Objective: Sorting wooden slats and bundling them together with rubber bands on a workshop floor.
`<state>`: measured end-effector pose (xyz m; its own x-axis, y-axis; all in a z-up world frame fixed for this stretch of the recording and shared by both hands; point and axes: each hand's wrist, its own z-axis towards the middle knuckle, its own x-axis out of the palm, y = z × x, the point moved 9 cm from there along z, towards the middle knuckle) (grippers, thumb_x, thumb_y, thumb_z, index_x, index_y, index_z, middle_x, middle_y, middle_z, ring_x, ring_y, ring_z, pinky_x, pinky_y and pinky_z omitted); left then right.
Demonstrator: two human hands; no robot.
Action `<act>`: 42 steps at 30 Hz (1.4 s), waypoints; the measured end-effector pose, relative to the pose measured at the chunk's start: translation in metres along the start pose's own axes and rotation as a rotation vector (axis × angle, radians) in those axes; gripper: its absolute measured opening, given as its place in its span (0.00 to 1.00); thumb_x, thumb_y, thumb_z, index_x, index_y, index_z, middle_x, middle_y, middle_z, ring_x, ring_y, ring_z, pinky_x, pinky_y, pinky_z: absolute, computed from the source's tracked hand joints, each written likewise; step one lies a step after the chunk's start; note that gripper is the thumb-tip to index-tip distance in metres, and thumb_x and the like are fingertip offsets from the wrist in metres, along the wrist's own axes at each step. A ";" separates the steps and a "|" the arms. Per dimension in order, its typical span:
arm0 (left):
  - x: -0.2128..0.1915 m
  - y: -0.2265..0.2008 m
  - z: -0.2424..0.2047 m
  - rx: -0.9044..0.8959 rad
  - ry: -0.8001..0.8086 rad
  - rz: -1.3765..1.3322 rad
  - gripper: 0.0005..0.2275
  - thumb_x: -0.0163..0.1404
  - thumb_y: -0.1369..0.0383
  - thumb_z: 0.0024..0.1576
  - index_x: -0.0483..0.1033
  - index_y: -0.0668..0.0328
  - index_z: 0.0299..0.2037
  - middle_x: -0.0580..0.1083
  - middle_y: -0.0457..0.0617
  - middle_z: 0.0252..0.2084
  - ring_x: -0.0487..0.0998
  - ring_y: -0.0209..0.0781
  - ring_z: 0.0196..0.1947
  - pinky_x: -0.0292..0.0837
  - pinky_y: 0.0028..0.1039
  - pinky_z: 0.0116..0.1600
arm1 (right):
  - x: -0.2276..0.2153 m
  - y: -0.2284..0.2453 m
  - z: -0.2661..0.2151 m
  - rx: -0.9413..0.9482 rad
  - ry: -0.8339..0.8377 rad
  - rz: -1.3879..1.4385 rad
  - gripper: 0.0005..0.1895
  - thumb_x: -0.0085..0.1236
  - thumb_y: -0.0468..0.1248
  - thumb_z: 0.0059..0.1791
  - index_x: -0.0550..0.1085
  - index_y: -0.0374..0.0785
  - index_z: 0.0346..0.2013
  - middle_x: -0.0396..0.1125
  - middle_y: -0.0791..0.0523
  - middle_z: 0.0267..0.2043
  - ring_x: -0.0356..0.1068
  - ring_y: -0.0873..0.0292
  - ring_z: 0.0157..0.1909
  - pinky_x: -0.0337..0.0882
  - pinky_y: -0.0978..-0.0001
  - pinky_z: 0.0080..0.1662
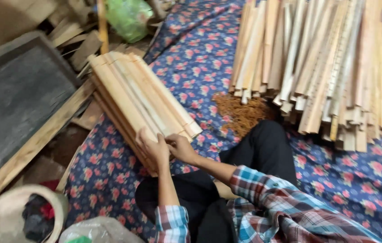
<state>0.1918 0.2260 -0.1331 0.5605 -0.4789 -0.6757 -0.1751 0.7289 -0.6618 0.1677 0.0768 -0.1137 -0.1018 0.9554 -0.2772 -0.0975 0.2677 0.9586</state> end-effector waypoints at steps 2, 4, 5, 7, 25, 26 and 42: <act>0.007 -0.046 -0.036 0.057 0.132 -0.183 0.21 0.57 0.68 0.51 0.74 0.57 0.56 0.71 0.58 0.53 0.71 0.60 0.57 0.59 0.46 0.64 | -0.043 -0.026 -0.023 0.066 -0.112 0.048 0.12 0.59 0.34 0.48 0.80 0.36 0.46 0.75 0.43 0.45 0.73 0.37 0.52 0.74 0.48 0.53; 0.015 -0.086 -0.075 0.103 0.257 -0.365 0.14 0.55 0.72 0.54 0.80 0.65 0.50 0.77 0.65 0.43 0.77 0.65 0.49 0.70 0.45 0.55 | -0.094 -0.055 -0.047 0.124 -0.216 0.095 0.11 0.58 0.33 0.49 0.81 0.36 0.45 0.75 0.42 0.44 0.73 0.37 0.51 0.75 0.50 0.52; 0.037 -0.097 -0.100 0.011 0.493 -0.396 0.15 0.55 0.69 0.55 0.79 0.65 0.51 0.78 0.65 0.45 0.77 0.64 0.51 0.72 0.46 0.56 | -0.133 -0.060 -0.060 0.066 -0.362 -0.026 0.09 0.59 0.34 0.49 0.82 0.40 0.43 0.77 0.47 0.42 0.74 0.40 0.50 0.74 0.52 0.52; 0.063 -0.117 -0.139 -0.071 0.734 -0.431 0.16 0.56 0.65 0.57 0.79 0.65 0.52 0.79 0.64 0.47 0.78 0.63 0.54 0.73 0.46 0.56 | -0.207 -0.071 -0.066 0.002 -0.520 -0.158 0.08 0.61 0.34 0.49 0.83 0.45 0.41 0.78 0.53 0.41 0.75 0.44 0.48 0.72 0.54 0.51; 0.228 -0.197 -0.276 -0.079 1.340 -0.585 0.17 0.59 0.58 0.57 0.79 0.52 0.55 0.80 0.55 0.45 0.83 0.41 0.41 0.78 0.30 0.45 | -0.432 -0.219 -0.051 0.609 -0.601 -0.529 0.31 0.73 0.45 0.40 0.76 0.32 0.52 0.73 0.38 0.42 0.76 0.35 0.46 0.76 0.42 0.45; 0.232 -0.198 -0.268 -0.158 1.295 -0.635 0.19 0.57 0.57 0.59 0.77 0.54 0.58 0.79 0.56 0.49 0.82 0.43 0.44 0.76 0.30 0.46 | -0.415 -0.210 -0.061 0.622 -0.535 -0.262 0.32 0.72 0.44 0.41 0.74 0.28 0.54 0.73 0.37 0.41 0.77 0.39 0.41 0.76 0.45 0.43; 0.270 -0.167 -0.271 -0.605 1.375 -1.086 0.24 0.48 0.78 0.62 0.60 0.62 0.70 0.73 0.60 0.61 0.79 0.48 0.55 0.73 0.35 0.59 | -0.276 -0.153 -0.123 0.587 0.284 0.119 0.13 0.71 0.40 0.43 0.81 0.32 0.32 0.75 0.47 0.24 0.77 0.55 0.25 0.80 0.66 0.29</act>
<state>0.1533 -0.1575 -0.2927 -0.3059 -0.7966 0.5214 -0.6359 -0.2367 -0.7346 0.0888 -0.2435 -0.1917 -0.3435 0.9341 -0.0972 0.4782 0.2630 0.8379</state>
